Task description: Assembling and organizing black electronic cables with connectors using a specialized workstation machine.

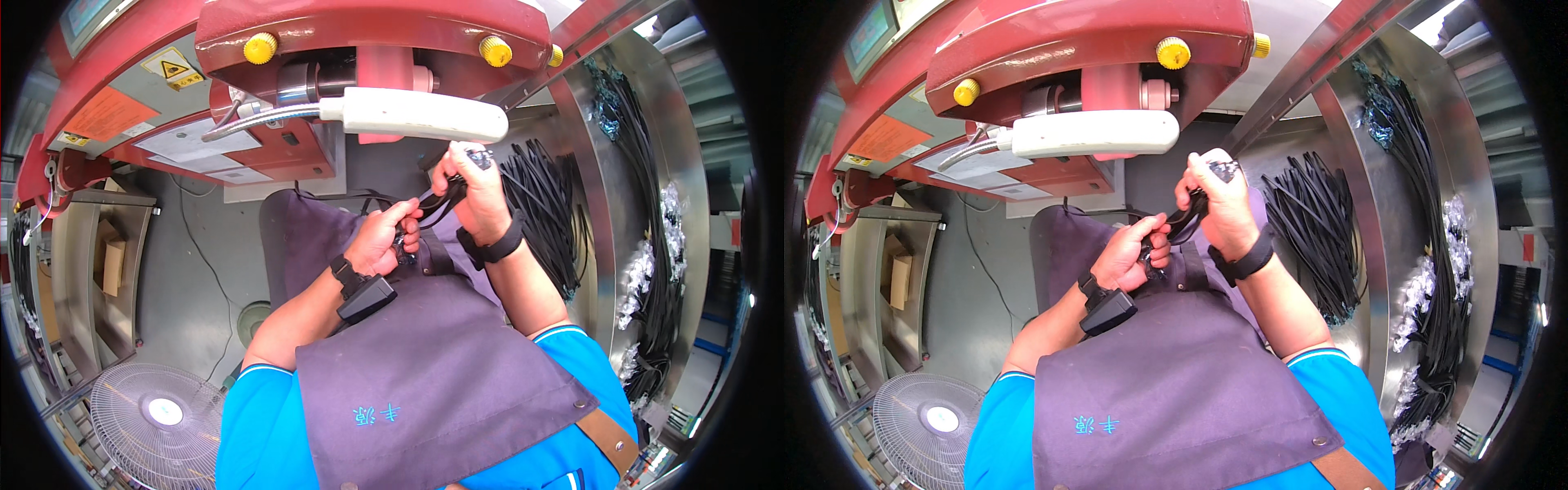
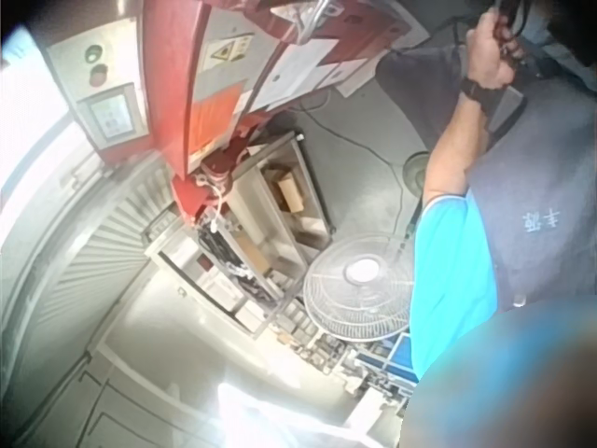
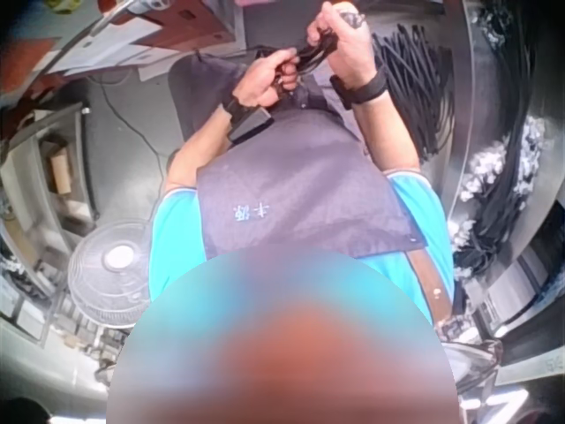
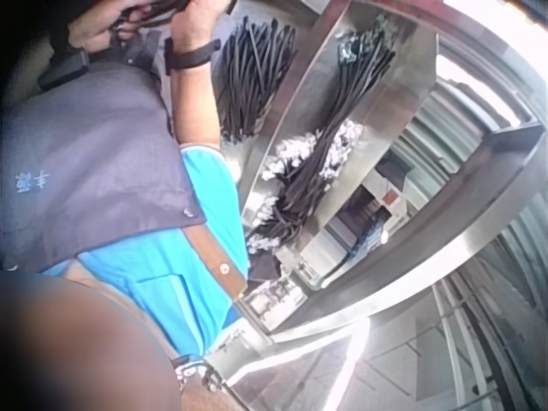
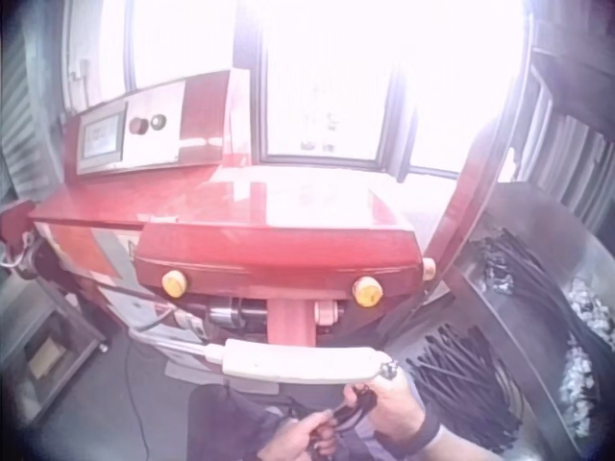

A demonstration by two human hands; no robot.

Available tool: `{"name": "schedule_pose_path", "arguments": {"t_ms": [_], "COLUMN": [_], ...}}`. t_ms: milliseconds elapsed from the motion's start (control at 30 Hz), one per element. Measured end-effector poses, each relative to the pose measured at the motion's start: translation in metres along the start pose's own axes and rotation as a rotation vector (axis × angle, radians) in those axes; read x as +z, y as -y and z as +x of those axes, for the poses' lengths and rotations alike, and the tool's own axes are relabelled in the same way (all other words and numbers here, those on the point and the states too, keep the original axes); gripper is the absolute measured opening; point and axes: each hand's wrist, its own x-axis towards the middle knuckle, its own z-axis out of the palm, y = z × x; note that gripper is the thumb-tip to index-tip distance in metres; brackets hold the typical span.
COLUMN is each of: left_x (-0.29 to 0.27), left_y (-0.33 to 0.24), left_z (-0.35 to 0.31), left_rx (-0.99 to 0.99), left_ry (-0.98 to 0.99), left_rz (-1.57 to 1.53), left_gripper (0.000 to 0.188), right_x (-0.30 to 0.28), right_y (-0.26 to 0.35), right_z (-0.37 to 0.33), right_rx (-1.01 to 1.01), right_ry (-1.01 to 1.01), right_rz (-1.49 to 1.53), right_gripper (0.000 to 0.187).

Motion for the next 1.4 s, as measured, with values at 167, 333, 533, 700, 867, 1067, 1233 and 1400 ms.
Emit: {"name": "schedule_pose_path", "arguments": {"t_ms": [167, 333, 533, 700, 867, 1067, 1233, 1400], "left_x": [-0.045, -0.028, -0.015, -0.010, -0.018, -0.023, -0.030, -0.021], "left_y": [-0.002, -0.020, -0.017, -0.013, -0.010, -0.014, -0.016, -0.016], "left_z": [0.007, -0.002, 0.000, -0.002, -0.002, -0.007, -0.009, -0.011], "left_rx": [0.269, 0.316, 0.374, 0.413, 0.431, 0.344, 0.431, 0.517], "left_ry": [-0.003, 0.014, 0.045, 0.075, 0.046, 0.063, 0.057, 0.068], "left_rz": [-0.326, -0.275, -0.117, -0.061, -0.006, 0.008, -0.117, -0.027], "left_gripper": [0.026, 0.029, 0.045, 0.054, 0.057, 0.051, 0.031, 0.027], "right_x": [-0.023, -0.030, -0.009, 0.000, 0.006, -0.004, 0.002, 0.004], "right_y": [0.039, 0.047, 0.000, -0.028, -0.018, -0.014, 0.002, -0.002], "right_z": [0.003, -0.006, -0.012, -0.009, -0.006, -0.005, -0.004, -0.006], "right_rx": [0.057, 0.117, 0.270, 0.431, 0.570, 0.330, 0.250, -0.063], "right_ry": [-0.012, 0.006, 0.209, 0.397, 0.525, 0.388, 0.233, 0.310], "right_rz": [0.060, 0.026, -0.580, -0.640, -0.714, -0.657, -0.706, -0.931], "right_gripper": [0.013, 0.016, 0.020, 0.018, 0.008, 0.006, 0.020, 0.016]}}
